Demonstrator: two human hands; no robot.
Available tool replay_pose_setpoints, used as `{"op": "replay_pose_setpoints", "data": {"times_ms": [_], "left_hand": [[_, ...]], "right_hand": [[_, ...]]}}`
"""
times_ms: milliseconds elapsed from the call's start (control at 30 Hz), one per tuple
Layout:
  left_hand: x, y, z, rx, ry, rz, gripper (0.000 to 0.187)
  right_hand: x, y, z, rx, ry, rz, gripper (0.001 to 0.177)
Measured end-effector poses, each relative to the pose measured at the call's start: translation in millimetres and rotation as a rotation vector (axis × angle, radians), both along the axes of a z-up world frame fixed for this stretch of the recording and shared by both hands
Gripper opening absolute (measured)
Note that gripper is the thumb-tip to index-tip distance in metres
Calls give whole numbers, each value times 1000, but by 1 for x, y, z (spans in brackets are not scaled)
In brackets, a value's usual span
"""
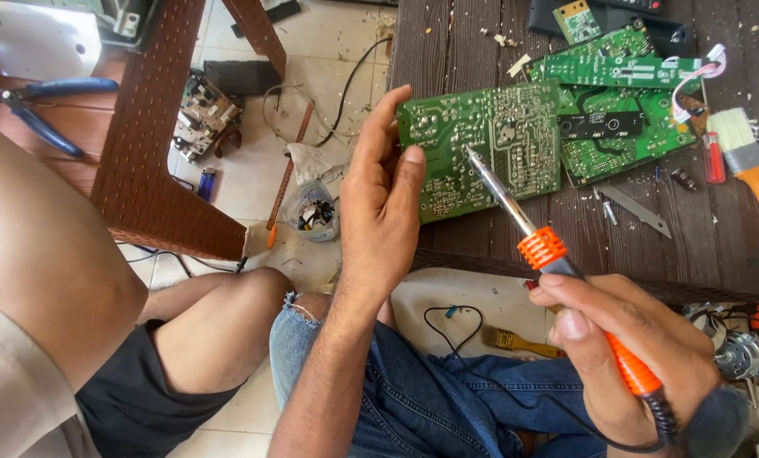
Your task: The person uses a soldering iron to work on a green circuit board held in their left hand. They apply the hot tip to various points on the board's surface and then use a small metal blade to scrape or clean the soldered areas.
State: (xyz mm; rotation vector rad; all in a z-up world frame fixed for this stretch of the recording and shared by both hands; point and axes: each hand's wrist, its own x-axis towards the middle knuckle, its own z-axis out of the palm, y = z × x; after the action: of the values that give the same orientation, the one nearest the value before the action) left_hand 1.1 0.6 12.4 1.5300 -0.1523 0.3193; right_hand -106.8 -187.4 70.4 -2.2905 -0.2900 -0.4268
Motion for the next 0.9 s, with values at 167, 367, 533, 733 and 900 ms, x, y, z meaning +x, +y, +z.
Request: {"op": "replay_pose_setpoints", "data": {"times_ms": [167, 367, 533, 733, 900], "left_hand": [[1, 0, -3, -39, -2, -28, 41], [8, -1, -11, 87, -13, 44, 40], [11, -3, -15, 103, -71, 54, 40], [14, -9, 7, 72, 116, 60, 41], [29, -10, 9, -36, 124, 9, 33]], "right_hand": [[1, -6, -19, -8, -97, 85, 24], [0, 0, -37, -81, -177, 144, 20], [4, 1, -44, -120, -265, 206, 19], [10, -4, -46, -213, -340, 256, 22], [10, -4, -46, -186, -351, 257, 26]]}}
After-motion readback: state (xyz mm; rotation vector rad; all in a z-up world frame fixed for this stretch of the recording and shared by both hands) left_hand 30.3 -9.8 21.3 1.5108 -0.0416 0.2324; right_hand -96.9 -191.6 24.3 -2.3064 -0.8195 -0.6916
